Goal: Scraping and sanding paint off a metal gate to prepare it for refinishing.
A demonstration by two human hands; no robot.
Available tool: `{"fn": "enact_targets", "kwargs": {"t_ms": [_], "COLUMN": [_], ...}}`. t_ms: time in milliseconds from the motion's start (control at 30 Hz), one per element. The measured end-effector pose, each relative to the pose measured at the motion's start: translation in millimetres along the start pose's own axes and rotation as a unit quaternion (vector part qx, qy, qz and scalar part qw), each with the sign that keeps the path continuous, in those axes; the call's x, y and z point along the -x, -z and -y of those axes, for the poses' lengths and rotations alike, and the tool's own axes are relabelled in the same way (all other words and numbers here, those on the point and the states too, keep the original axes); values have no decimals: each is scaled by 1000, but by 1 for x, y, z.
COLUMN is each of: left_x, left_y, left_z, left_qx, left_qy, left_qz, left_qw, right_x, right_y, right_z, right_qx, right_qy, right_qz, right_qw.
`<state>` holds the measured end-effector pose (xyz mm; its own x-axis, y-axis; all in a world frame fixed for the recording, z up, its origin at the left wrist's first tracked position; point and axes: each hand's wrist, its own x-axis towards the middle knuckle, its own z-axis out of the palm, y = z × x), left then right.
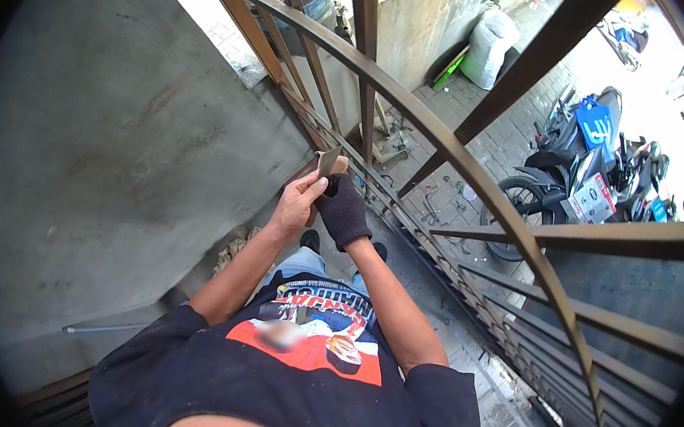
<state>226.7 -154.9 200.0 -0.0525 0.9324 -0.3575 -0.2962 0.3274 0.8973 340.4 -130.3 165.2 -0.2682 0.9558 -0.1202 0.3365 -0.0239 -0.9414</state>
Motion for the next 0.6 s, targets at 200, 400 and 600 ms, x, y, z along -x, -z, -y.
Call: {"fn": "enact_targets", "kwargs": {"t_ms": [200,400,600], "left_x": [-19,-50,-86], "left_y": [14,-15,-48], "left_z": [-7,-89,-107], "left_qx": [-104,-238,-67], "left_qy": [-197,-353,-412], "left_qz": [-221,-343,-259], "left_qw": [949,837,871], "right_x": [19,18,23], "right_y": [38,37,44], "right_z": [-3,-80,-37], "right_qx": [-123,3,-129], "right_qy": [-71,94,-61], "right_qz": [-37,-47,108], "right_qw": [989,994,984]}}
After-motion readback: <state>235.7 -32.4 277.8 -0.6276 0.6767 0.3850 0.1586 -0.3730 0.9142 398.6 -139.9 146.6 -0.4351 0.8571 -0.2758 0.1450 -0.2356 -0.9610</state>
